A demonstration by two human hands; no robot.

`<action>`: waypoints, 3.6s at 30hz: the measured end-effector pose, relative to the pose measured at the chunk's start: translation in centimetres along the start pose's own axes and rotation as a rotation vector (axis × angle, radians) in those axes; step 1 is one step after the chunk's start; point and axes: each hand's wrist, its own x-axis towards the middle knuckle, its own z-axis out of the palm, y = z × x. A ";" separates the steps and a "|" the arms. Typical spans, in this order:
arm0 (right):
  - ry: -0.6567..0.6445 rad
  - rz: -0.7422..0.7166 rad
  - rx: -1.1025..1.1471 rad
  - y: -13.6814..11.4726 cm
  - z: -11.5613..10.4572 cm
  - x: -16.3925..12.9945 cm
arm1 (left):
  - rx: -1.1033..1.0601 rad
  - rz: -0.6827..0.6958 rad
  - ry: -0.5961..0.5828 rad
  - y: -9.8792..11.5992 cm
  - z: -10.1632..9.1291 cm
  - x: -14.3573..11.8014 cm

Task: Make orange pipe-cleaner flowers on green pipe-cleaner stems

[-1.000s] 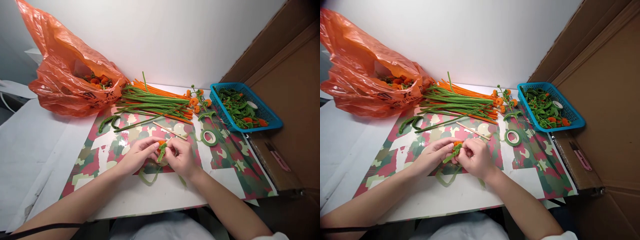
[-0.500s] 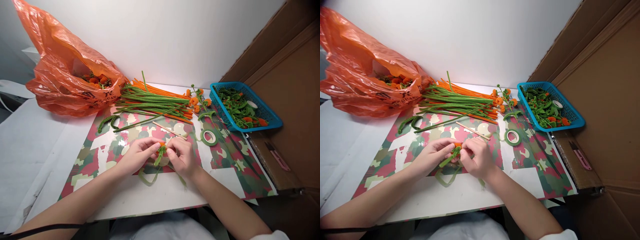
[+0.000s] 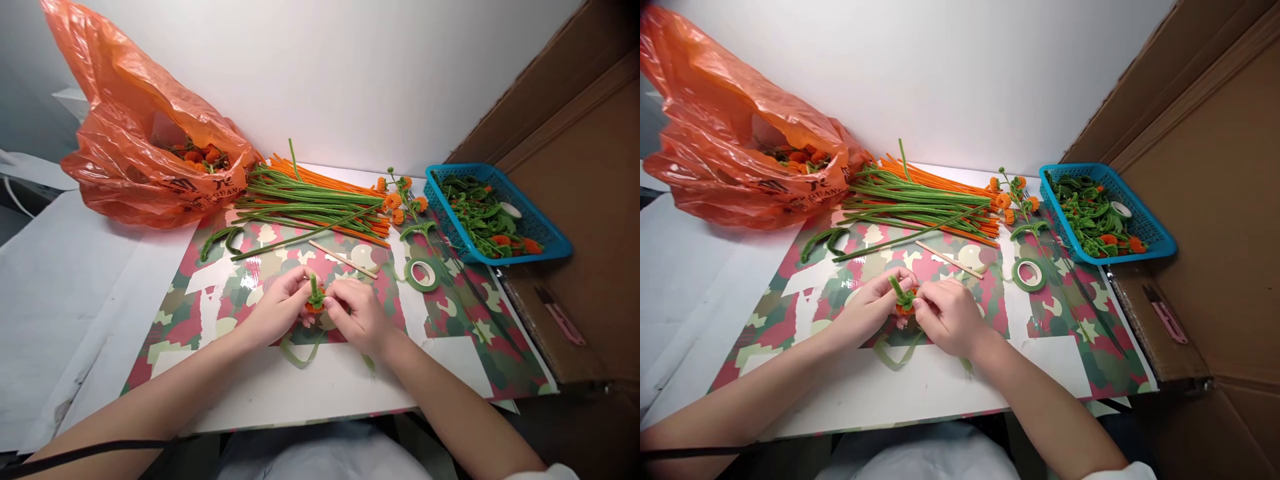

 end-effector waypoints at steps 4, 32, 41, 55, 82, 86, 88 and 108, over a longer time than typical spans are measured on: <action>0.017 0.031 0.031 -0.1 0.3 0.0 | 0.203 0.162 0.063 -0.3 0.1 -0.2; -0.336 -0.144 -0.016 -0.6 0.8 -0.5 | 1.045 0.486 0.590 0.4 -4.3 2.1; -0.135 0.129 0.415 -1.0 -1.3 0.1 | 0.928 1.141 0.075 1.9 -1.1 -1.8; -0.107 0.349 0.638 0.2 -1.8 0.7 | 0.322 0.046 -0.285 3.1 -2.1 -1.3; 0.193 0.162 0.328 -0.1 -1.7 0.0 | 0.602 0.714 0.241 2.7 -2.2 -1.1; 0.316 -0.125 0.003 0.2 -1.9 0.0 | 0.628 0.761 0.277 2.6 -2.3 -1.2; 0.332 -0.231 -0.168 0.6 -1.9 -0.1 | 0.544 0.578 0.164 2.6 -2.4 -1.2; 0.172 -0.317 -0.323 0.7 -1.1 0.3 | 0.441 0.186 -0.040 3.2 -2.1 -1.0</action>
